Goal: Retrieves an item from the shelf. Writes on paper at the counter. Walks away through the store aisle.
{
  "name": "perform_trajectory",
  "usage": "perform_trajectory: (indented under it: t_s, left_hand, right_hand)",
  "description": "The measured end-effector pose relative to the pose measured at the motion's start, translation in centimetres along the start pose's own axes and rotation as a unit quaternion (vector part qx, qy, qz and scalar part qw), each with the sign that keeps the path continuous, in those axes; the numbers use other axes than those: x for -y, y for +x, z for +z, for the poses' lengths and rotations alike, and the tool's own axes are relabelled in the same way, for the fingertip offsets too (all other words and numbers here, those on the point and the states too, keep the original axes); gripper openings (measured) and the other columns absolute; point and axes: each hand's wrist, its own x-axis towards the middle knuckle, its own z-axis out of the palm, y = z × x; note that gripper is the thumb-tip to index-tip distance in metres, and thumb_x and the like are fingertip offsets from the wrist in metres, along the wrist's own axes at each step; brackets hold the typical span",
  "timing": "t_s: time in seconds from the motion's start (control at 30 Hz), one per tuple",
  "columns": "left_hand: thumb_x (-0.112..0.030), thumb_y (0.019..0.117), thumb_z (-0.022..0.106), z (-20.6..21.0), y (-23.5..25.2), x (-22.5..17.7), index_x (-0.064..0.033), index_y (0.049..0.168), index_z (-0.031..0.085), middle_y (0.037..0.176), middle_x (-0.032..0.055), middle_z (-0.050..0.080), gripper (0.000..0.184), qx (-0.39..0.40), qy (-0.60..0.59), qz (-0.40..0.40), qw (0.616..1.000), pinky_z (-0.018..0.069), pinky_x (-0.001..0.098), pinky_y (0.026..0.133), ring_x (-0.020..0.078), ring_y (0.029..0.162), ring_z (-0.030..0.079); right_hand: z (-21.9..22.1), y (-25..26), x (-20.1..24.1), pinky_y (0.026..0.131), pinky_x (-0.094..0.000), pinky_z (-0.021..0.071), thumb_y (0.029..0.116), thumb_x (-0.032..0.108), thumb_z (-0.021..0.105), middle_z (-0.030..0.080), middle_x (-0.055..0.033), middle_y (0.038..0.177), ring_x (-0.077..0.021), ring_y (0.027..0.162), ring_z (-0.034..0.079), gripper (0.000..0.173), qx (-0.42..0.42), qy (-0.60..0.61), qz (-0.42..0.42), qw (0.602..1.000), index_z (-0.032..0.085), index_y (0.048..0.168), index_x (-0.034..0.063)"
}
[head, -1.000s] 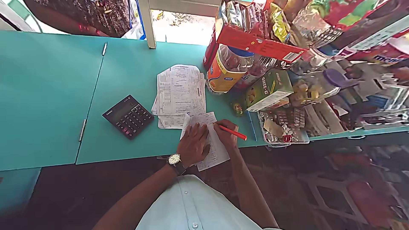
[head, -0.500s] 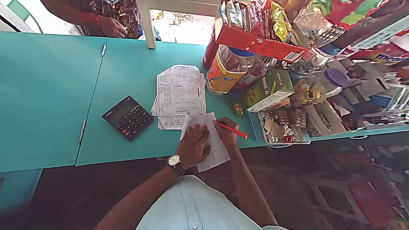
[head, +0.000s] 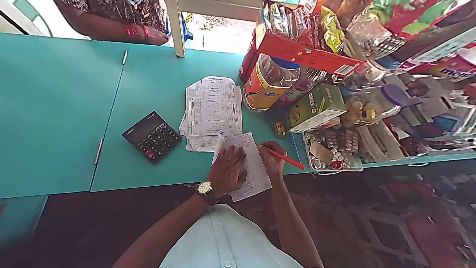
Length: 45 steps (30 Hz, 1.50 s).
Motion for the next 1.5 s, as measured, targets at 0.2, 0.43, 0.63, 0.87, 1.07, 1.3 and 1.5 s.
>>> perform_trajectory:
  t_s: [0.2, 0.43, 0.63, 0.87, 1.07, 1.3, 1.5]
  left_hand:
    - [-0.054, 0.1002, 0.04, 0.0, 0.0, -0.1, -0.0139, 0.151, 0.049, 0.162, 0.0064, 0.04, 0.066, 0.008, -0.005, -0.001, 1.0, 0.0248, 0.0607, 0.12, 0.0345, 0.15, 0.034]
    - [-0.054, 0.101, 0.039, -0.2, 0.0, -0.2, -0.013, 0.152, 0.048, 0.162, 0.0065, 0.04, 0.066, 0.015, 0.001, -0.003, 1.0, 0.0252, 0.0614, 0.119, 0.0351, 0.15, 0.034]
    - [-0.053, 0.1009, 0.04, -0.2, 0.0, -0.1, -0.0132, 0.152, 0.049, 0.162, 0.0064, 0.04, 0.065, 0.017, -0.004, -0.005, 1.0, 0.0243, 0.0611, 0.12, 0.0343, 0.151, 0.033]
    - [-0.054, 0.1008, 0.039, -0.2, 0.0, -0.1, -0.0141, 0.153, 0.048, 0.163, 0.0061, 0.038, 0.066, 0.025, -0.002, -0.009, 1.0, 0.0236, 0.0603, 0.121, 0.0342, 0.151, 0.032]
    - [-0.054, 0.101, 0.038, -0.2, 0.1, -0.1, -0.0138, 0.153, 0.047, 0.163, 0.0057, 0.038, 0.067, 0.022, 0.007, -0.007, 1.0, 0.0233, 0.0603, 0.121, 0.0338, 0.151, 0.033]
    - [-0.055, 0.101, 0.037, 0.1, 0.0, 0.0, -0.0149, 0.153, 0.047, 0.163, 0.0052, 0.039, 0.066, 0.011, 0.013, -0.003, 1.0, 0.0241, 0.0598, 0.12, 0.0335, 0.151, 0.033]
    - [-0.055, 0.1013, 0.037, 0.0, 0.0, -0.1, -0.0143, 0.152, 0.049, 0.163, 0.0054, 0.04, 0.066, 0.014, 0.016, -0.003, 1.0, 0.0245, 0.06, 0.12, 0.0341, 0.151, 0.033]
  right_hand:
    - [0.2, -0.5, -0.2, 0.057, -0.0208, 0.055, 0.0864, 0.013, 0.07, 0.072, -0.0002, 0.073, -0.0025, 0.061, 0.065, 0.01, 0.016, -0.134, -0.015, 0.991, 0.075, 0.088, 0.004]
    - [0.4, -0.1, -0.9, 0.062, -0.0186, 0.0545, 0.0854, 0.014, 0.071, 0.073, 0.0, 0.075, -0.0004, 0.065, 0.065, 0.009, 0.02, -0.167, -0.013, 0.986, 0.077, 0.086, 0.006]
    - [0.4, 0.0, -0.7, 0.064, -0.0204, 0.0545, 0.0854, 0.014, 0.072, 0.073, -0.0012, 0.076, -0.0018, 0.067, 0.066, 0.01, 0.012, -0.196, -0.012, 0.98, 0.078, 0.085, 0.0068]
    - [0.2, -0.1, -0.7, 0.057, -0.0233, 0.0567, 0.0865, 0.011, 0.071, 0.072, -0.0014, 0.074, -0.0044, 0.061, 0.066, 0.008, -0.009, -0.133, 0.026, 0.991, 0.076, 0.087, 0.0048]
    - [0.4, 0.1, -0.4, 0.06, -0.0225, 0.0559, 0.0871, 0.013, 0.071, 0.072, -0.0007, 0.074, -0.0033, 0.062, 0.066, 0.009, -0.004, -0.16, 0.032, 0.987, 0.077, 0.088, 0.0062]
    - [0.4, 0.1, -0.5, 0.06, -0.0227, 0.0552, 0.0872, 0.015, 0.071, 0.072, 0.0005, 0.074, -0.0026, 0.063, 0.065, 0.01, -0.002, -0.174, 0.035, 0.984, 0.077, 0.087, 0.0077]
    - [0.4, 0.1, -0.5, 0.059, -0.0233, 0.0554, 0.0872, 0.016, 0.071, 0.072, 0.0007, 0.073, -0.003, 0.062, 0.065, 0.009, 0.0, -0.17, 0.036, 0.985, 0.077, 0.087, 0.0083]
